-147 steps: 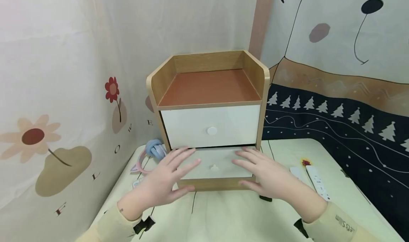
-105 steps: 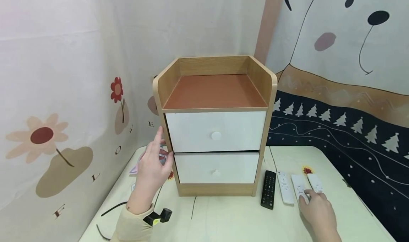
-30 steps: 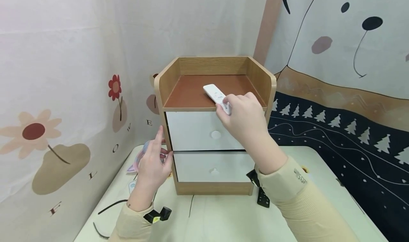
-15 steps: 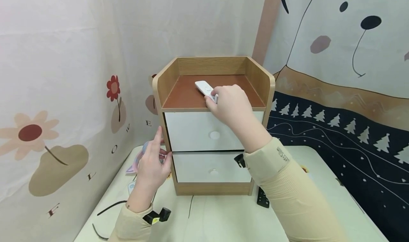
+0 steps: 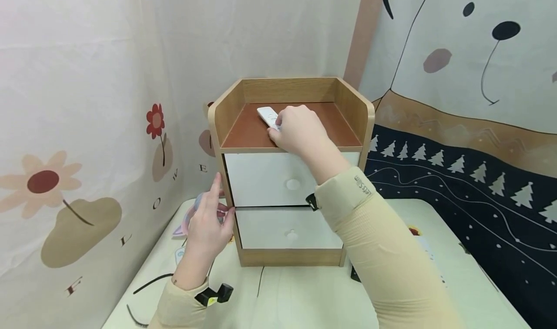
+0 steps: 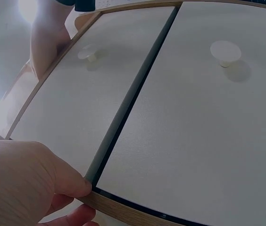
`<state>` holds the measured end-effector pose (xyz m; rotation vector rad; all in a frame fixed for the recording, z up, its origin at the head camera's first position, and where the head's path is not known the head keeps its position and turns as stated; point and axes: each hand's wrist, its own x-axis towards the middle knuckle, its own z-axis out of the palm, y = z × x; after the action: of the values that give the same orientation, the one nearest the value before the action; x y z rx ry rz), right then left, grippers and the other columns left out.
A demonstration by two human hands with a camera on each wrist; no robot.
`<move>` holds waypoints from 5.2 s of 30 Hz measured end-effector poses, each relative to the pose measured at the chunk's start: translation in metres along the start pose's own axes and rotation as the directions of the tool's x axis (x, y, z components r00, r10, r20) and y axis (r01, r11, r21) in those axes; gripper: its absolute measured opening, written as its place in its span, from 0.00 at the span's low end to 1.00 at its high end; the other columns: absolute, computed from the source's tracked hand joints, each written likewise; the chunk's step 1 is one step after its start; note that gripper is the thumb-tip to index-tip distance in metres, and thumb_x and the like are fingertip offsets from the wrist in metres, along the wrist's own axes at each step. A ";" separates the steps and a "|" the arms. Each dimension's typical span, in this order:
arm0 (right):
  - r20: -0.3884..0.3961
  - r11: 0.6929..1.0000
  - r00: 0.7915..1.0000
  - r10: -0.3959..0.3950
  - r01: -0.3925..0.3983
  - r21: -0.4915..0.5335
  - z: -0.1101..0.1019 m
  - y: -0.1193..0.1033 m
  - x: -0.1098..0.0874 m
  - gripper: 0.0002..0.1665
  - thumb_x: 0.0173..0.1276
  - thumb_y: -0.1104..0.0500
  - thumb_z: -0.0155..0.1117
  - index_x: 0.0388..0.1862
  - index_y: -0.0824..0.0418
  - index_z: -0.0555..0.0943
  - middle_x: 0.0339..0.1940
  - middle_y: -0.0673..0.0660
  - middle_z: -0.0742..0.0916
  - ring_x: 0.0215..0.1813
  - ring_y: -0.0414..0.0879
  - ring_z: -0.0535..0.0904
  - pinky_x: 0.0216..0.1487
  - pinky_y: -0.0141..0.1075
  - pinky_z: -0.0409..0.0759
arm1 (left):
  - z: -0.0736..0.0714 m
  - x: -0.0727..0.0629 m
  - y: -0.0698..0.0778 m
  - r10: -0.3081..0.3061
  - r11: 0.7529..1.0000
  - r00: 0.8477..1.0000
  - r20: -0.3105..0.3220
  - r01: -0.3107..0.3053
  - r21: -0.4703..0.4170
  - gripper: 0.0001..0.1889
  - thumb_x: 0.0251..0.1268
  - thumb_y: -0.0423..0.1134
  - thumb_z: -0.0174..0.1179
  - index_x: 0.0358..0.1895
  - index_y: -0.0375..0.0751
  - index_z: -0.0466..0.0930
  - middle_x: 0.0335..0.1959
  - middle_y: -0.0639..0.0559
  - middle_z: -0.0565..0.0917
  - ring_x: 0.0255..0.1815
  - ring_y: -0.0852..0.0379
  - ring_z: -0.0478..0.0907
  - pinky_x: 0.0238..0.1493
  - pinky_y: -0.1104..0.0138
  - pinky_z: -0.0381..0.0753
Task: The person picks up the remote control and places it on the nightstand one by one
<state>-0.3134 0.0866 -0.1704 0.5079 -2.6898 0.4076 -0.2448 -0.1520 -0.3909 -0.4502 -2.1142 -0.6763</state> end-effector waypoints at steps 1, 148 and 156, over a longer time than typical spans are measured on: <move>0.004 1.000 1.000 -0.004 0.004 -0.003 0.001 -0.001 0.003 0.24 0.76 0.47 0.63 0.60 0.59 0.91 0.54 0.61 0.95 0.54 0.59 0.88 0.56 0.51 0.85 | 0.000 0.000 0.000 -0.004 1.000 1.000 0.004 0.004 0.000 0.49 0.69 0.28 0.70 0.90 0.44 0.54 0.55 0.34 0.82 0.39 0.48 0.88 0.31 0.59 0.88; -0.627 0.910 0.664 0.407 -0.355 0.215 0.170 0.168 -0.263 0.26 0.59 0.54 0.81 0.56 0.62 0.92 0.39 0.66 0.89 0.33 0.31 0.80 0.31 0.25 0.70 | 0.001 -0.005 -0.009 0.041 0.999 0.999 -0.005 -0.041 -0.015 0.52 0.66 0.25 0.71 0.90 0.42 0.53 0.57 0.33 0.81 0.39 0.50 0.86 0.31 0.63 0.85; -0.825 0.959 0.502 0.261 -0.038 0.280 0.131 0.143 -0.239 0.24 0.64 0.57 0.77 0.54 0.71 0.90 0.38 0.71 0.88 0.37 0.09 0.68 0.39 0.06 0.67 | 0.001 -0.005 -0.007 0.033 0.999 0.999 -0.001 -0.033 -0.020 0.51 0.66 0.24 0.71 0.90 0.40 0.53 0.56 0.33 0.80 0.39 0.50 0.85 0.31 0.63 0.85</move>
<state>-0.2024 0.2387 -0.4139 0.0504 -1.6910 0.7830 -0.2466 -0.1576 -0.3977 -0.4953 -2.0967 -0.6793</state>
